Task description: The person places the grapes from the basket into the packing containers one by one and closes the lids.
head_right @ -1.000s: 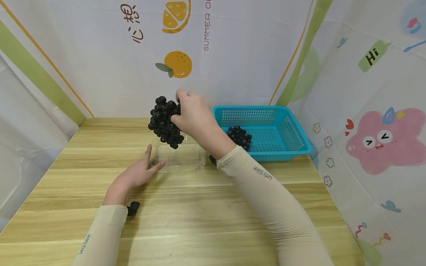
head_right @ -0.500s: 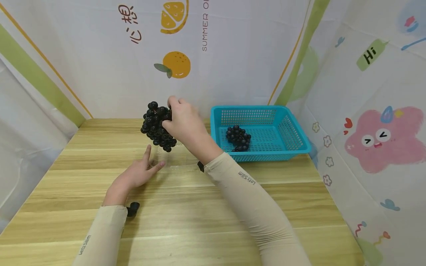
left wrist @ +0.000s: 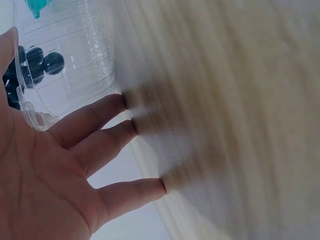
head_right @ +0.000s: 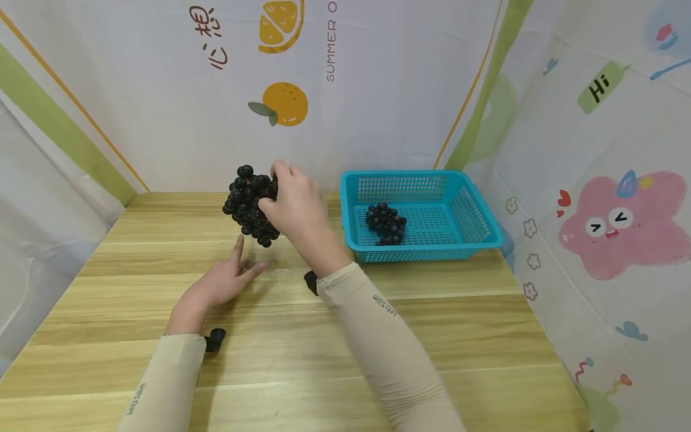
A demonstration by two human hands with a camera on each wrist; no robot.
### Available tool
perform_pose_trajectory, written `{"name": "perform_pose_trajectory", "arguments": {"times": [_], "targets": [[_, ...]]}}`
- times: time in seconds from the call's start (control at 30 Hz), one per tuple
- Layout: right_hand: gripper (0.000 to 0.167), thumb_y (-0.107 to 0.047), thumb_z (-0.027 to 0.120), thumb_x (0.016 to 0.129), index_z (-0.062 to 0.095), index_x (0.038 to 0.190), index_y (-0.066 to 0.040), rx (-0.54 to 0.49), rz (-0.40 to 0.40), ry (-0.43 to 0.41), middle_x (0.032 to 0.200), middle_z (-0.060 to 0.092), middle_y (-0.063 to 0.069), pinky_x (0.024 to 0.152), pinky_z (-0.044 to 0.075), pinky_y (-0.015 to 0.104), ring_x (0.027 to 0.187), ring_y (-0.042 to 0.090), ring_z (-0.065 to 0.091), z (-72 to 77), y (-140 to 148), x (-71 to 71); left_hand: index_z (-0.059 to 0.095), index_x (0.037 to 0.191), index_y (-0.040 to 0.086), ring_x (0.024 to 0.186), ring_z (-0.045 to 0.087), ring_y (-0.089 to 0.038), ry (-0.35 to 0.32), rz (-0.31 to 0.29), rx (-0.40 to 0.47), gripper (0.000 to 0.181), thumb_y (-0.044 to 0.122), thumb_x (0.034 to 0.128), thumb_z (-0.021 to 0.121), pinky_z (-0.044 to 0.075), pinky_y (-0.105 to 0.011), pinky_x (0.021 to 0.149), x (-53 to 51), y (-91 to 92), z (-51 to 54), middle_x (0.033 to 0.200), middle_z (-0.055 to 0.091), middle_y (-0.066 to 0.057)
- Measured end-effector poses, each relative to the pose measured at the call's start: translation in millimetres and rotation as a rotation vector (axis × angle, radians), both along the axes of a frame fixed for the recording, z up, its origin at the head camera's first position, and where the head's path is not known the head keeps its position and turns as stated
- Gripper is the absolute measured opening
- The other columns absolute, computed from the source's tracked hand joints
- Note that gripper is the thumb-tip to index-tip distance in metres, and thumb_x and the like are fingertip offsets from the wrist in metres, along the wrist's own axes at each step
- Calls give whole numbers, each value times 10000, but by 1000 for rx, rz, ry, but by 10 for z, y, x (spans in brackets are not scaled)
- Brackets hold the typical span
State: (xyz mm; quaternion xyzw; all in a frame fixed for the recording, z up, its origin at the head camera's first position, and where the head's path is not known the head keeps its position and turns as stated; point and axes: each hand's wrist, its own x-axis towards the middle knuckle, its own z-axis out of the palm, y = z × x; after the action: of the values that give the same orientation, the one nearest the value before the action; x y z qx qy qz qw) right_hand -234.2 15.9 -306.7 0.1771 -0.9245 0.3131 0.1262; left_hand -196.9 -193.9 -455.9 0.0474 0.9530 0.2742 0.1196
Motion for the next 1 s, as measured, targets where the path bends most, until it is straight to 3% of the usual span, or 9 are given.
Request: {"name": "perform_pose_trajectory", "arguments": {"times": [0.4,0.77,1.0], "targets": [[416,-184,790,917,609,1291,-158,-129,-48,-11,1243,689,31,888,602,388,1016,228,637,-197,-90,86,-223,1678,94,1407,567,-507,-3,-7,21,1055,661,1079,434,412,-673,1203,13,-11,-8,1518,611,-240],[418,-200,800,892,620,1269,-196,-148,-89,-23,1238,711,1,870,598,415,955,231,635,-308,-215,140,-202,1691,129,1463,504,-507,5,-11,49,1047,687,1068,427,364,-672,1240,21,-11,3,1508,627,-196],[424,-209,798,882,641,1276,-191,-156,-106,-5,1221,724,-17,811,580,388,894,209,624,-357,-237,136,-160,1704,124,1466,485,-533,9,-4,47,1036,686,1067,432,368,-682,1233,25,-8,8,1560,560,-240]]}}
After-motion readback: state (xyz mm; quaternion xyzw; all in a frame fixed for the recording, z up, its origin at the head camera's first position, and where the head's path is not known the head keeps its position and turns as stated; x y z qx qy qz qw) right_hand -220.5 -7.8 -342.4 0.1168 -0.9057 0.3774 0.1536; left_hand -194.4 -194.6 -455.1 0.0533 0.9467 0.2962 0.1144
